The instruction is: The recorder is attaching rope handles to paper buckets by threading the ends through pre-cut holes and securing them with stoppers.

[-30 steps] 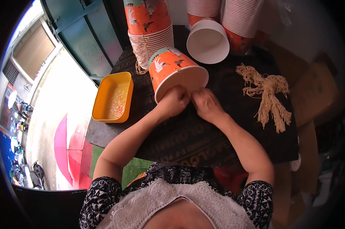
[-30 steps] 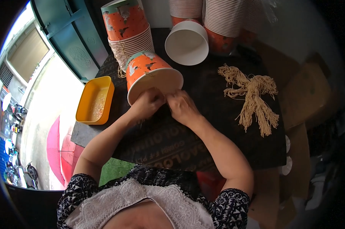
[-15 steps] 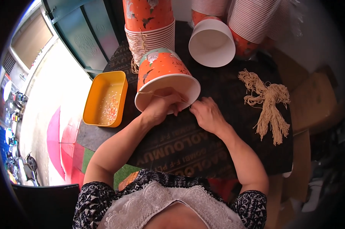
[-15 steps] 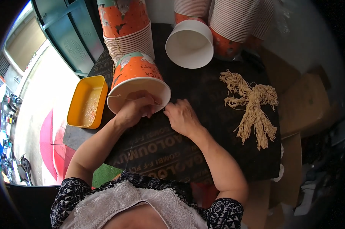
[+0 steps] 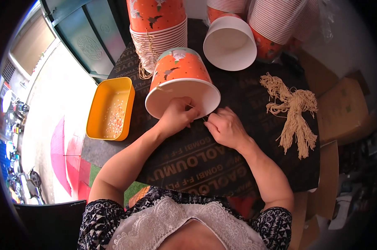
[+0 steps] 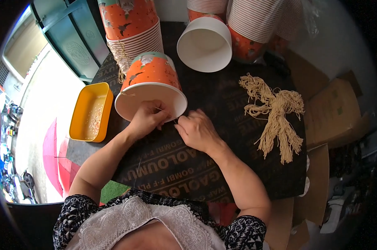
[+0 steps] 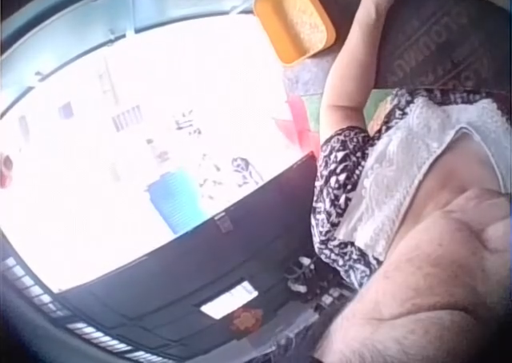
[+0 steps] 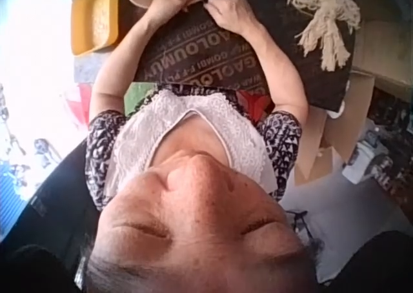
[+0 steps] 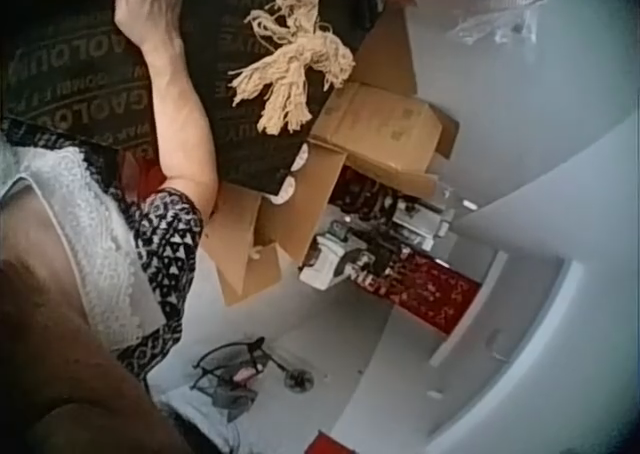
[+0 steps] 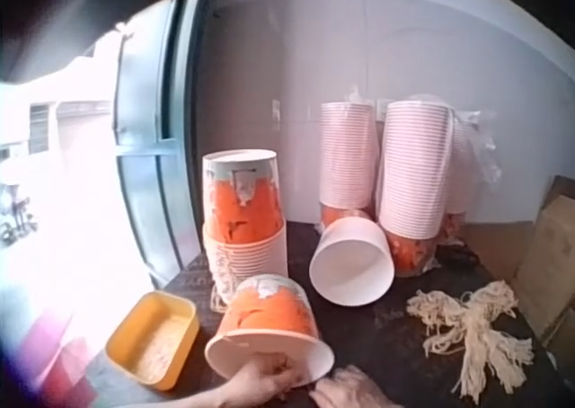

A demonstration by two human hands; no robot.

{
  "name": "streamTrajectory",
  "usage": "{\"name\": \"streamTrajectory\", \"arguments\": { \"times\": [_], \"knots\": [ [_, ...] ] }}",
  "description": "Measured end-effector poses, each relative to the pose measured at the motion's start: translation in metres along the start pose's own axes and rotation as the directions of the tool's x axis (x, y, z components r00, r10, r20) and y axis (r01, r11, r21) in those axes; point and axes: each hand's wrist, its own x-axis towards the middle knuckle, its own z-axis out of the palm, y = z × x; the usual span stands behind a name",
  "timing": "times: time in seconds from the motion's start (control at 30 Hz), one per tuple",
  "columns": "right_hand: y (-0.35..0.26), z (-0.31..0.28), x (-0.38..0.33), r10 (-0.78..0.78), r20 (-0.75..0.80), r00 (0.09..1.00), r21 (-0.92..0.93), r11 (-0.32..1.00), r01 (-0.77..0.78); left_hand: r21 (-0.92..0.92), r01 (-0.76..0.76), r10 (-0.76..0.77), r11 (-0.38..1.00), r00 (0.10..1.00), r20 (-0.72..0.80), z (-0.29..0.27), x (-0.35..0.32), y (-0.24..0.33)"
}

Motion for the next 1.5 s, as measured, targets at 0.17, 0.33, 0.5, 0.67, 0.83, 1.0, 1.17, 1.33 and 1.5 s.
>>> {"name": "streamTrajectory", "arguments": {
  "times": [0.17,0.33,0.5,0.67,0.83,1.0,1.17,1.33,1.5],
  "knots": [
    [-0.010,-0.010,0.005,-0.079,-0.224,0.971,-0.013,0.997,0.078,0.034,0.029,-0.031,0.999,0.999,0.045,-0.001,-0.003,0.007],
    [-0.015,-0.013,0.008,-0.087,-0.365,0.927,-0.149,0.988,0.034,0.080,0.039,-0.051,0.996,0.986,0.156,-0.006,-0.004,0.009],
    [-0.027,-0.012,0.010,-0.102,-0.446,0.889,-0.122,0.991,0.052,-0.020,-0.043,0.046,0.999,0.989,0.143,0.005,-0.006,0.000],
    [-0.035,-0.010,0.010,-0.086,-0.465,0.881,-0.050,0.996,0.071,0.136,-0.075,0.058,0.988,0.991,0.124,0.013,-0.006,-0.004],
    [-0.038,-0.007,0.011,-0.155,-0.443,0.883,-0.083,0.988,0.131,0.319,-0.274,0.272,0.907,0.961,0.052,0.023,-0.003,-0.015],
    [-0.049,-0.011,0.011,-0.311,-0.408,0.858,-0.087,0.949,0.303,0.382,-0.398,0.416,0.834,0.908,0.038,0.024,-0.005,-0.019],
    [-0.066,-0.006,0.006,-0.482,-0.271,0.833,0.012,0.864,0.504,0.322,-0.253,0.221,0.912,0.966,0.133,0.019,-0.002,-0.006],
    [-0.054,-0.008,0.008,-0.402,-0.368,0.838,0.014,0.899,0.438,0.253,-0.438,0.413,0.863,0.899,0.145,0.020,-0.009,-0.006],
    [-0.048,-0.010,0.009,-0.228,-0.519,0.824,-0.028,0.968,0.251,0.319,-0.472,0.447,0.822,0.881,0.154,0.023,-0.006,-0.009]
  ]
}}
